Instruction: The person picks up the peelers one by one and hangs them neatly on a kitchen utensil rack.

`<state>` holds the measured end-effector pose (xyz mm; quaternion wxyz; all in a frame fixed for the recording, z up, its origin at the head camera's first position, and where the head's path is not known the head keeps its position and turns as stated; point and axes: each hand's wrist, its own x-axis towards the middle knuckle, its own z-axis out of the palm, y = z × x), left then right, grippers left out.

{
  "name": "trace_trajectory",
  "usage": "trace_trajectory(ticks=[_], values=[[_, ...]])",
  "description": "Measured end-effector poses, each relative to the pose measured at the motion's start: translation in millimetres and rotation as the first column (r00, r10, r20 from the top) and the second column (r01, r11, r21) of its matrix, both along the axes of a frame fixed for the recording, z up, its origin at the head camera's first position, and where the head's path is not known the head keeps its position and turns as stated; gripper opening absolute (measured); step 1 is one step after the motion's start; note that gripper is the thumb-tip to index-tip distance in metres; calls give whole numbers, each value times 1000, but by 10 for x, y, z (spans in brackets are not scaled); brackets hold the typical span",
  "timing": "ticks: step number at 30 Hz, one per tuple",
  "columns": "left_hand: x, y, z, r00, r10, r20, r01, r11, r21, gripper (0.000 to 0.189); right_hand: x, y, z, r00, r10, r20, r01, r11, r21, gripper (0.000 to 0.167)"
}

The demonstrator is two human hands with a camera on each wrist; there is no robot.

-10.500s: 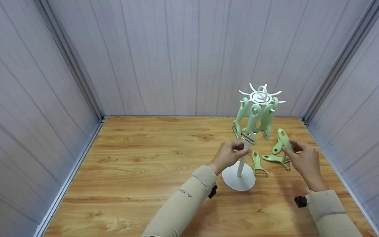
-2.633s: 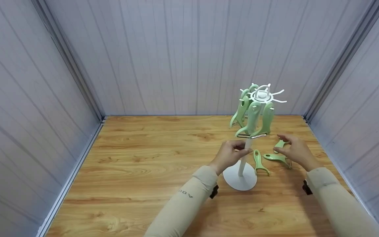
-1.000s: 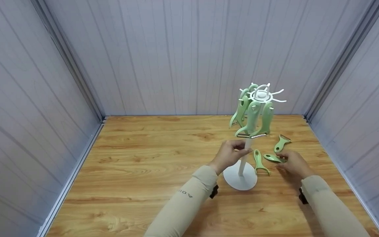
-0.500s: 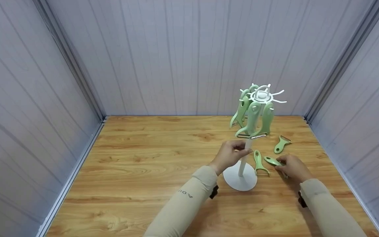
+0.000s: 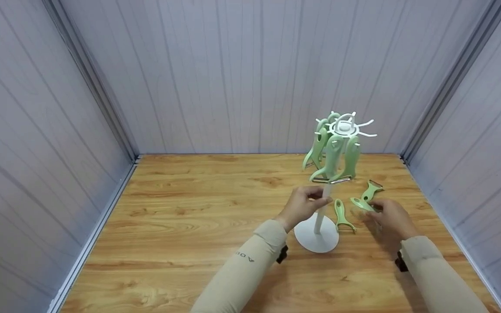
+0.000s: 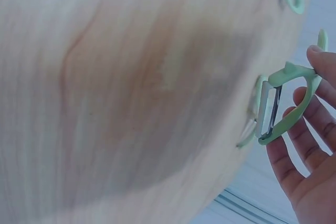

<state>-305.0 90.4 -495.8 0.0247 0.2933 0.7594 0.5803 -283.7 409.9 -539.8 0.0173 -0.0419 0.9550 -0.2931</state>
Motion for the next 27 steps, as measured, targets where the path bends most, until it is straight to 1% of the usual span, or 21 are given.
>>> trace_trajectory(ticks=[3, 7, 14, 20, 27], values=[[5, -1, -2, 1000, -2, -6, 2, 1000, -6, 23, 25, -2, 23, 1000, -5, -29, 6, 1000, 1, 45], [9, 4, -3, 1000, 0, -11, 0, 1000, -14, 22, 60, -12, 47, 998, -17, -68, 16, 1000, -18, 44], [31, -4, 18, 999, 9, 35, -8, 1000, -21, 24, 104, -53, 82, 983, -36, -182, 25, 998, -59, 39], [29, -6, 19, 999, 11, 38, -10, 1000, -20, 24, 118, -112, 93, 976, -49, -213, 31, 996, -84, 33], [24, -16, 20, 1000, 10, 10, -10, 1000, -15, 23, 136, -210, 144, 965, -60, -257, 34, 994, -107, 32]])
